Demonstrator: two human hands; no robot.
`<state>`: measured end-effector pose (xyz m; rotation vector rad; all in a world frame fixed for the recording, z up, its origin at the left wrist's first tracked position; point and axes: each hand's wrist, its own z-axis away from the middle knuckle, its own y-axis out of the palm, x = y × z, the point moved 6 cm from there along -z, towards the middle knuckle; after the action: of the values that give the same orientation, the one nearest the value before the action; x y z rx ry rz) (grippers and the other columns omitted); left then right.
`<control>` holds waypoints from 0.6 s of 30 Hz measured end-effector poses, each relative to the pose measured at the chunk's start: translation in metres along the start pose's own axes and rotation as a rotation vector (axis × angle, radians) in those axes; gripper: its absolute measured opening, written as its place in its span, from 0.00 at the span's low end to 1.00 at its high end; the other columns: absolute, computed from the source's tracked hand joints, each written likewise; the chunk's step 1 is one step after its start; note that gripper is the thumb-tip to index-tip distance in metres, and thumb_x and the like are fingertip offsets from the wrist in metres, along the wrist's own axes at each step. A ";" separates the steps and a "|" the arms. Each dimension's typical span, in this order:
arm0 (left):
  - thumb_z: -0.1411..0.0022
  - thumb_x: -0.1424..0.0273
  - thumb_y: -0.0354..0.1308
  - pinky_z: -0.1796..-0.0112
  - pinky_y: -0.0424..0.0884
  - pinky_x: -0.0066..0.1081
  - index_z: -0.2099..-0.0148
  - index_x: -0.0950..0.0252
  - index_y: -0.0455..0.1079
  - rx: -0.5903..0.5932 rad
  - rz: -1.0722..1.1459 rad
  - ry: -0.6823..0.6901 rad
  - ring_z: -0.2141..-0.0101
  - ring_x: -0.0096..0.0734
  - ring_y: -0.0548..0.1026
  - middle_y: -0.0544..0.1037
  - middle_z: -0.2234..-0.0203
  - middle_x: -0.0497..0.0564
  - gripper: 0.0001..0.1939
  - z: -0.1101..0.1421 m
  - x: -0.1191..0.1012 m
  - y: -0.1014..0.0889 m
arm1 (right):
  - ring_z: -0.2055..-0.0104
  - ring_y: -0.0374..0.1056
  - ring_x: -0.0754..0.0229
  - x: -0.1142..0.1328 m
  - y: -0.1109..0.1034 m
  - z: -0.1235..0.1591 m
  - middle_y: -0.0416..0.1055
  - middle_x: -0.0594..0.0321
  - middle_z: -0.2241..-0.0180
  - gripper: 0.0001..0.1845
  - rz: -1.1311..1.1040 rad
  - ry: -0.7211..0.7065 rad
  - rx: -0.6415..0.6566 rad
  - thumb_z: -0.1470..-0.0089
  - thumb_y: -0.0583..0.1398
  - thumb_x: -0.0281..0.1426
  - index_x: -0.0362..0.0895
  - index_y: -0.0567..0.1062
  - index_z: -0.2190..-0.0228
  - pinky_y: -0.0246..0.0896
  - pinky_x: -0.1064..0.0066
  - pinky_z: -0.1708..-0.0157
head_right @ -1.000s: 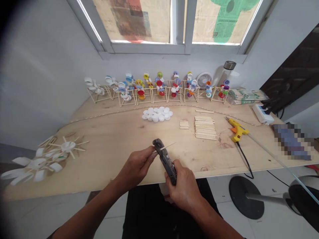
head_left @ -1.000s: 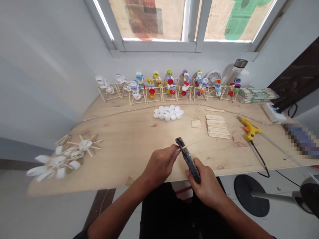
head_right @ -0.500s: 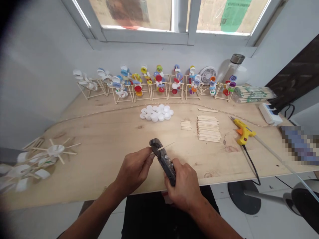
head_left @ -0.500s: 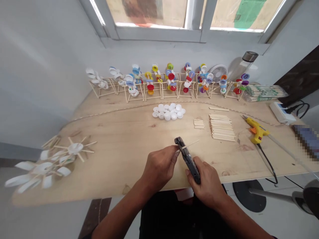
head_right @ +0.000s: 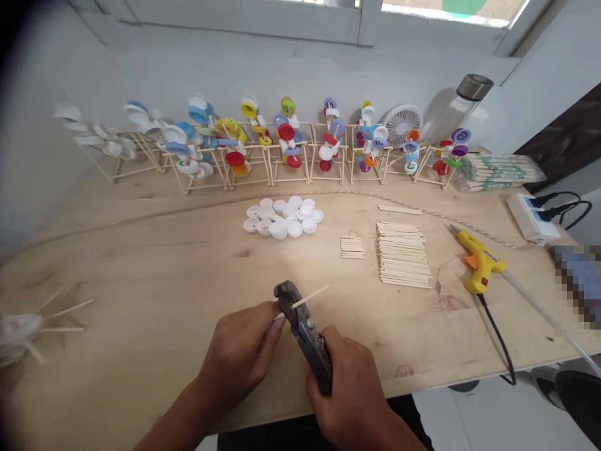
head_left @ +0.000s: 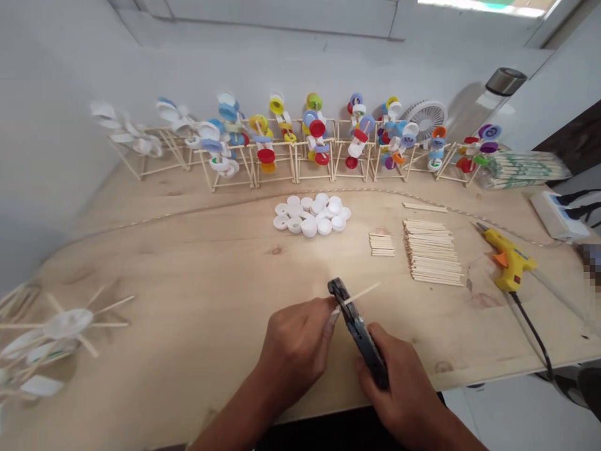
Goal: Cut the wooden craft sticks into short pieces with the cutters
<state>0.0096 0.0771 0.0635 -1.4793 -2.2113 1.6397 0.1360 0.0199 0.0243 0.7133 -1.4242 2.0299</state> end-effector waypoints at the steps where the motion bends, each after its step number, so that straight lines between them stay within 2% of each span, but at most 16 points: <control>1: 0.40 0.76 0.47 0.77 0.61 0.27 0.66 0.65 0.63 0.002 0.007 0.003 0.79 0.27 0.68 0.71 0.79 0.49 0.05 -0.001 0.002 0.001 | 0.78 0.60 0.62 -0.001 0.001 -0.001 0.65 0.66 0.79 0.05 -0.002 0.007 0.009 0.52 0.52 0.28 0.47 0.57 0.75 0.49 0.72 0.77; 8: 0.41 0.77 0.46 0.79 0.61 0.28 0.62 0.66 0.63 0.017 -0.022 -0.014 0.81 0.28 0.67 0.69 0.81 0.47 0.06 -0.001 0.010 0.003 | 0.79 0.60 0.61 -0.009 0.008 -0.008 0.65 0.65 0.79 0.09 0.078 0.018 0.070 0.60 0.53 0.25 0.47 0.55 0.76 0.48 0.72 0.77; 13: 0.41 0.76 0.46 0.76 0.65 0.28 0.61 0.66 0.63 0.001 -0.042 -0.001 0.78 0.30 0.71 0.71 0.79 0.49 0.07 0.001 0.013 0.004 | 0.80 0.60 0.61 -0.009 0.008 -0.009 0.65 0.67 0.81 0.10 0.103 -0.027 0.034 0.59 0.54 0.26 0.48 0.55 0.77 0.47 0.72 0.79; 18: 0.40 0.76 0.47 0.74 0.67 0.27 0.58 0.67 0.64 -0.067 0.007 0.016 0.77 0.30 0.72 0.73 0.78 0.51 0.08 0.002 0.013 0.003 | 0.79 0.62 0.61 -0.007 0.005 -0.007 0.66 0.67 0.81 0.06 0.119 0.004 -0.029 0.55 0.53 0.26 0.47 0.58 0.75 0.47 0.73 0.78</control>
<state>0.0038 0.0840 0.0540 -1.5111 -2.2771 1.5650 0.1366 0.0243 0.0138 0.6256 -1.5239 2.0944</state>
